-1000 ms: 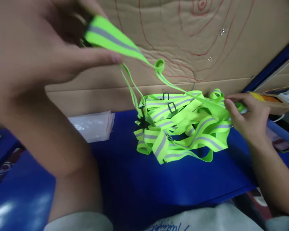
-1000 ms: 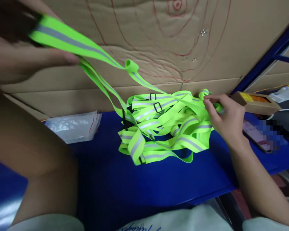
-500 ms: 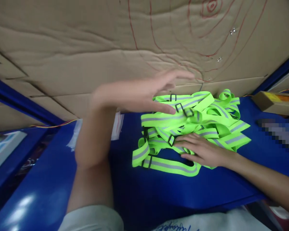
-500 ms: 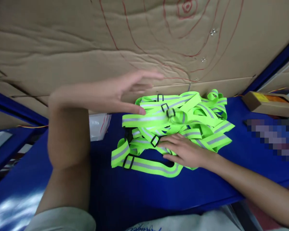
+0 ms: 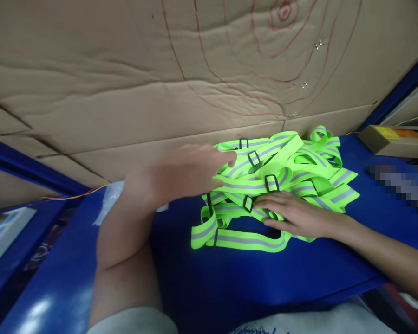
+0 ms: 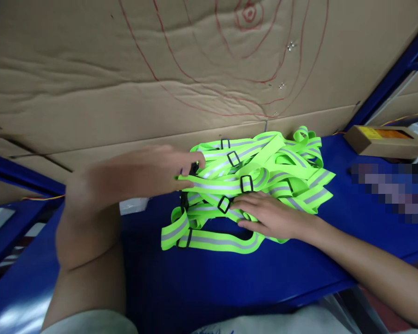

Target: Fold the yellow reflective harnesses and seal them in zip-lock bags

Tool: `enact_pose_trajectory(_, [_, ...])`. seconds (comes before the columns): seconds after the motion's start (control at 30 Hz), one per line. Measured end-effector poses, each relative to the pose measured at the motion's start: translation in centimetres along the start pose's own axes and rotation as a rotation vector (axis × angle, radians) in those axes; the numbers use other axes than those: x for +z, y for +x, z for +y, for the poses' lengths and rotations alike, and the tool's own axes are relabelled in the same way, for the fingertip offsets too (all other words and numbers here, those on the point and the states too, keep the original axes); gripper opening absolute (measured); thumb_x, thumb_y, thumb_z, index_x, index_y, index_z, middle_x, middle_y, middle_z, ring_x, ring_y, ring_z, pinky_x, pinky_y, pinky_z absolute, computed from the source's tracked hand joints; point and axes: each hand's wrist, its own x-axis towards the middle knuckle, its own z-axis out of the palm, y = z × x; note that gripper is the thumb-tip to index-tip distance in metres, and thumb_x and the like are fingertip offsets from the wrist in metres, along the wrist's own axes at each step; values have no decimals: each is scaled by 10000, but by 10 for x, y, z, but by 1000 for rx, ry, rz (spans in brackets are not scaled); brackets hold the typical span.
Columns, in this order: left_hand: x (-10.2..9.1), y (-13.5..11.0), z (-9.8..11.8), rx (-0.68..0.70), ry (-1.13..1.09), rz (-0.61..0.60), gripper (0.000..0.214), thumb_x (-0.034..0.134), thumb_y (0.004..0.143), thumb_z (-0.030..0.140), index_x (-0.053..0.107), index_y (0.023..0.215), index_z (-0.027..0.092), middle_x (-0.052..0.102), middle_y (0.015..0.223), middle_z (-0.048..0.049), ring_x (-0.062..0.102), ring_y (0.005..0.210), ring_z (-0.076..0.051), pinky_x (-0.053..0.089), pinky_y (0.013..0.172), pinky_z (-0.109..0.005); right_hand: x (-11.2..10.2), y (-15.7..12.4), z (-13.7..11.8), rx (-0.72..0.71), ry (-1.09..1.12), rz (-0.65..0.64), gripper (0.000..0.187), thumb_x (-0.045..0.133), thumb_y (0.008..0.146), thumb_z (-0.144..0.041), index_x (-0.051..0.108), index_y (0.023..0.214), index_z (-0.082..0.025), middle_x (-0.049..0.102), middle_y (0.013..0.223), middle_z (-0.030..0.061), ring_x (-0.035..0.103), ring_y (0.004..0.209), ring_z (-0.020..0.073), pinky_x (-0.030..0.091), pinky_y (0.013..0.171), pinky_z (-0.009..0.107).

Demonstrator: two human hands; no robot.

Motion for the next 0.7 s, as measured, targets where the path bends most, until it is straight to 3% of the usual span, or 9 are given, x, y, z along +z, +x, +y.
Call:
enact_pose_trajectory(0.13, [4,14,-18,-17,43,-202,456,773,832,423,645,1250,290,743,987,19,634,796,-191,391,665,-278,1,0,3,-16,-7,11,399,528,1059,-396,556,1423,-234,630,1404,105,607,1289,246,487,1099,452])
enact_pose_trajectory(0.2, [7,19,-19,2,55,-248,511,814,773,348,663,1260,315,747,1023,11,657,847,-211,389,674,-280,2,0,4,-21,-20,12,393,533,1056,-393,560,1415,-236,641,1383,103,622,1264,247,507,1086,455])
enact_pose_trajectory(0.27, [7,20,-11,31,51,-237,416,737,814,197,678,1215,290,738,1047,5,655,884,-205,398,713,-283,2,0,5,-31,-26,40,403,541,1052,-375,542,1433,-243,633,1391,104,628,1265,247,533,1074,448])
enact_pose_trajectory(0.33, [1,19,4,144,-59,-142,324,602,886,92,667,1155,259,724,1068,21,650,944,-177,428,805,-277,3,-1,4,-43,-50,167,505,582,1030,-361,463,1511,-267,558,1485,117,583,1345,268,529,1107,469])
enact_pose_trajectory(0.43, [-8,20,31,291,-294,-4,304,480,990,126,625,1216,268,691,1225,32,624,1136,-162,445,1008,-286,2,-6,0,-41,-141,540,815,719,937,-394,272,1618,-369,390,1620,109,453,1473,348,474,1171,579])
enact_pose_trajectory(0.5, [-10,22,47,300,-377,-30,330,490,1015,196,601,1306,305,649,1333,22,578,1281,-192,451,1093,-333,2,-11,-2,-26,-191,710,1010,792,858,-480,175,1650,-375,374,1624,134,441,1468,414,473,1147,651])
enact_pose_trajectory(0.53, [-8,24,54,325,-406,-59,339,495,1026,225,596,1333,325,632,1363,19,552,1339,-205,457,1117,-356,2,-14,-3,-14,-213,718,1048,799,835,-529,169,1654,-354,407,1600,156,471,1437,439,497,1109,671])
enact_pose_trajectory(0.6, [-1,27,63,435,-450,-82,344,503,1042,260,590,1363,349,600,1411,7,518,1405,-208,469,1146,-372,1,-18,-2,10,-242,638,970,781,829,-584,288,1615,-302,538,1481,178,581,1314,454,564,1001,666])
enact_pose_trajectory(0.7, [12,29,68,535,-407,52,405,506,1035,191,537,1424,304,495,1528,-53,463,1463,-178,463,1172,-328,-3,-18,1,28,-186,594,613,794,838,-512,569,1359,-281,705,1191,107,714,1061,375,632,834,545])
